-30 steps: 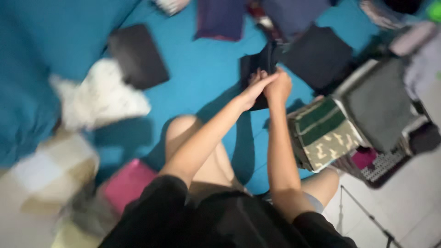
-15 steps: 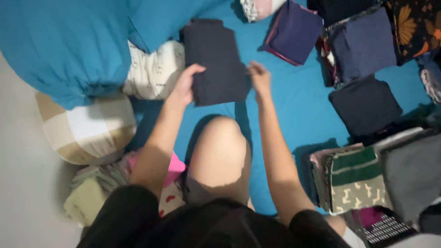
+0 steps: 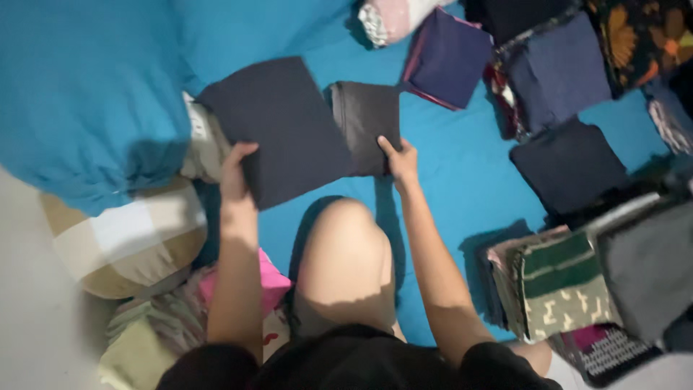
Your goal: The person sits on a bed and folds various garments, including shirts and pants, into neat stacks. The person then places the folded clothes into a drawer and a laundry basket.
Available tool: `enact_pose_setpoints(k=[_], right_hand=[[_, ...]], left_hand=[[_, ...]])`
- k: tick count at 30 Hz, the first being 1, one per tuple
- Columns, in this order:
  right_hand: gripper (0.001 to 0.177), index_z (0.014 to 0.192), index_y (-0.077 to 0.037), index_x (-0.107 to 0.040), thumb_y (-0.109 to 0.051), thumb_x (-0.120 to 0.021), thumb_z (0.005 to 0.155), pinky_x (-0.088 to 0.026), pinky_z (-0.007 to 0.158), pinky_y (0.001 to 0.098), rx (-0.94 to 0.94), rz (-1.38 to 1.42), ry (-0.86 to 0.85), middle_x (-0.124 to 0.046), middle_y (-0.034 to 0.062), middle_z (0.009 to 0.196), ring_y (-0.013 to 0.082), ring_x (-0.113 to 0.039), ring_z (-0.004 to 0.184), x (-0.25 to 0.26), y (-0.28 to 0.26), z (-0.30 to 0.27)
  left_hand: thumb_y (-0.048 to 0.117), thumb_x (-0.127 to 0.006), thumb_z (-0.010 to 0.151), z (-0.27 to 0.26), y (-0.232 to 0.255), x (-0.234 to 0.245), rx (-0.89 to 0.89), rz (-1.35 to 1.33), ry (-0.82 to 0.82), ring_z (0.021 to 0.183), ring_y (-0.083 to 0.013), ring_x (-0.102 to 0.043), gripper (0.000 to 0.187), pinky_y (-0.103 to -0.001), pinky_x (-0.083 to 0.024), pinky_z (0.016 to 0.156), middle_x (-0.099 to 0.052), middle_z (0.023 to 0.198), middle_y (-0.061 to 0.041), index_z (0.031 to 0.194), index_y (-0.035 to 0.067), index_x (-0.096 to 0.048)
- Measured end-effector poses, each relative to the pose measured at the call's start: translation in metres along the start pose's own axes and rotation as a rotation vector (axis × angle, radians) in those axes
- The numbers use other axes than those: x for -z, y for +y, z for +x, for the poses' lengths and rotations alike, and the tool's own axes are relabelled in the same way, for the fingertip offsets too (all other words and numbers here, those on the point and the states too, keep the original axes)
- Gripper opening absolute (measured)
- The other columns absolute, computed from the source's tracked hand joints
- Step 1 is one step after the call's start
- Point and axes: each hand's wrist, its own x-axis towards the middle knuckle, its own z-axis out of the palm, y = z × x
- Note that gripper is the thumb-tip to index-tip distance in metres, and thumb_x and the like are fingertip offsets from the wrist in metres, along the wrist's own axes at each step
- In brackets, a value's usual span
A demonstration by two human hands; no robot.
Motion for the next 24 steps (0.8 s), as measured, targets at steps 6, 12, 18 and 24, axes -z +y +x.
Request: enact_pose_setpoints(k=[6, 12, 18, 24], right_hand=[[0.056, 0.127, 0.001, -0.071, -0.047, -0.057, 0.103, -0.051, 0.104, 0.0344, 0.209, -0.01, 0.137, -0.075, 0.0119, 0.125, 0.0196, -0.069, 0.117, 0.059, -0.04, -0.025], [0.048, 0.136, 0.001, -0.067, -0.026, -0.074, 0.097, -0.05, 0.092, 0.0316, -0.015, 0.154, -0.218, -0.066, 0.0034, 0.113, 0.013, -0.061, 0.103, 0.052, -0.038, -0.002], [0.053, 0.131, 0.005, -0.063, -0.015, -0.083, 0.086, -0.059, 0.082, 0.0272, 0.0, 0.138, -0.139, -0.075, 0.006, 0.103, 0.0132, -0.07, 0.092, 0.045, -0.005, 0.015], [0.057, 0.133, 0.004, -0.062, -0.016, -0.084, 0.084, -0.059, 0.08, 0.0311, -0.017, -0.011, -0.128, -0.074, 0.0074, 0.1, 0.0148, -0.07, 0.089, 0.058, -0.008, 0.016]], left_hand=[[0.019, -0.072, 0.081, 0.086, -0.091, -0.08, 0.329, 0.194, -0.249, 0.083, -0.025, -0.072, 0.036, -0.036, -0.059, 0.084, -0.075, 0.094, -0.012, 0.108, -0.004, -0.069], [0.024, -0.074, 0.083, 0.123, -0.133, -0.066, 0.306, 0.51, -0.252, 0.104, -0.0231, -0.07, 0.044, -0.037, -0.057, 0.092, -0.073, 0.113, -0.012, 0.119, -0.001, -0.068], [0.016, -0.086, 0.077, 0.11, -0.132, -0.07, -0.145, 0.77, -0.326, 0.119, -0.0312, -0.066, 0.07, -0.041, -0.055, 0.101, -0.067, 0.131, -0.018, 0.136, -0.006, -0.054], [0.039, -0.09, 0.084, 0.111, -0.173, -0.1, -0.719, 1.256, 0.076, 0.126, -0.0492, -0.055, 0.105, -0.048, -0.045, 0.105, -0.049, 0.14, -0.036, 0.152, -0.008, -0.024]])
